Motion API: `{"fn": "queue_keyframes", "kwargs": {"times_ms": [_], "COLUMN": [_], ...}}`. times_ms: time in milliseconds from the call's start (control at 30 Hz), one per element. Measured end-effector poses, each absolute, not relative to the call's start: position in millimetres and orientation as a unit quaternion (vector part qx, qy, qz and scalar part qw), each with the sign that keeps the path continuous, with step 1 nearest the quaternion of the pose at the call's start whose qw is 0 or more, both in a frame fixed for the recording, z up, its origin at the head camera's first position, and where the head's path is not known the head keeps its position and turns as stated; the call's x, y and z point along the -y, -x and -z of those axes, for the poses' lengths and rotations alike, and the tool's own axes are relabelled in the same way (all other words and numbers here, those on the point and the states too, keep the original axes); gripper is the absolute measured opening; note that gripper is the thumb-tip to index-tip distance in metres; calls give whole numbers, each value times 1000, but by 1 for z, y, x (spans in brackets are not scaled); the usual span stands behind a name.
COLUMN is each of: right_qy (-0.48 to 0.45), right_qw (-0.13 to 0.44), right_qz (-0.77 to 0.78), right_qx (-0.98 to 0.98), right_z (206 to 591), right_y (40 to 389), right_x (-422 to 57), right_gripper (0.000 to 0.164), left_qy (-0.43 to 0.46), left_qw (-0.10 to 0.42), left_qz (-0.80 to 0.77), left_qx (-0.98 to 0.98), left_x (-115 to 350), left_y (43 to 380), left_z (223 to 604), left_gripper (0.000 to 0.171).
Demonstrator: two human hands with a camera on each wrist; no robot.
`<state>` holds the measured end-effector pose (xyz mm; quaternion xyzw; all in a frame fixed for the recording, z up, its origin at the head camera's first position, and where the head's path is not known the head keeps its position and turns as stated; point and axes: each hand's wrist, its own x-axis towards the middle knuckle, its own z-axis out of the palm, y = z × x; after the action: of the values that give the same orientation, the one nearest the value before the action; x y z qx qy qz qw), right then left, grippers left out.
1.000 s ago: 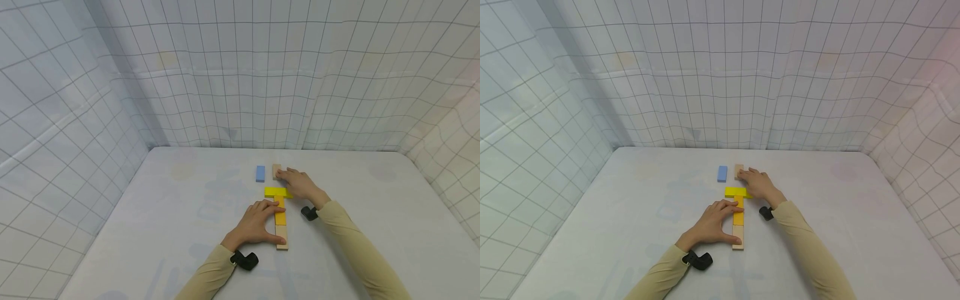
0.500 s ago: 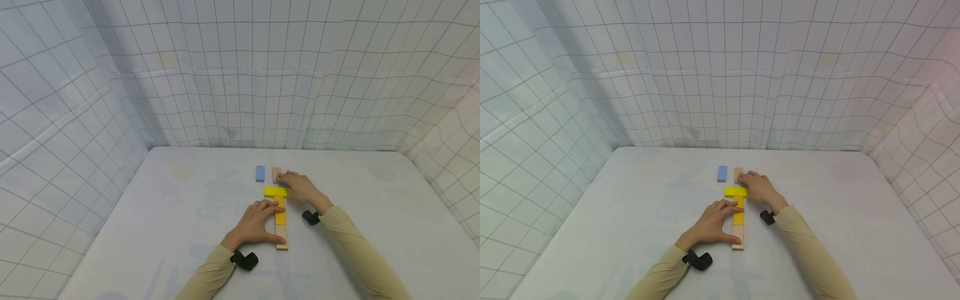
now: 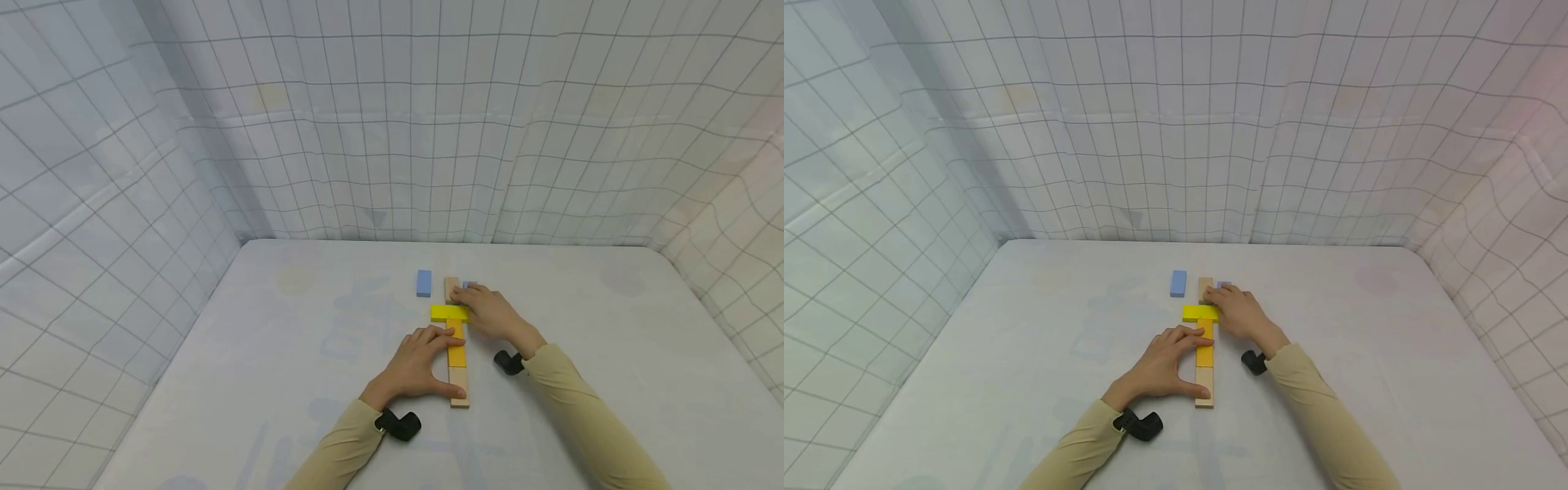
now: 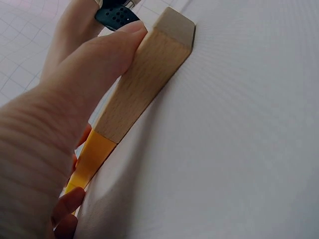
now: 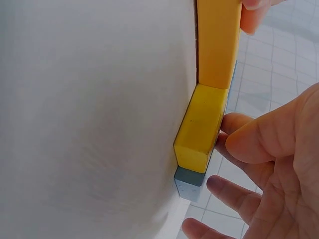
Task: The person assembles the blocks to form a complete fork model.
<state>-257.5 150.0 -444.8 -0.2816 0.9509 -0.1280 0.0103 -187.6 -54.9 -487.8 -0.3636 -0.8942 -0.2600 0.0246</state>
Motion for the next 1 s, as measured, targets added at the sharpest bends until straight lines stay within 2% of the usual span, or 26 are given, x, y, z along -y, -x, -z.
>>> {"fn": "queue_keyframes", "kwargs": {"times_ms": [1000], "right_qy": [297], "right_qw": [-24], "right_qz": [151], "right_qx": [-943], "right_z": [452], "right_y": [254], "right_x": [-153], "right_gripper": [35], "left_qy": [364], "left_qw": [16], "left_qz": [265], "left_qx": [893], "left_x": [55], "left_y": [188], "left_z": [488], "left_gripper": [80]}}
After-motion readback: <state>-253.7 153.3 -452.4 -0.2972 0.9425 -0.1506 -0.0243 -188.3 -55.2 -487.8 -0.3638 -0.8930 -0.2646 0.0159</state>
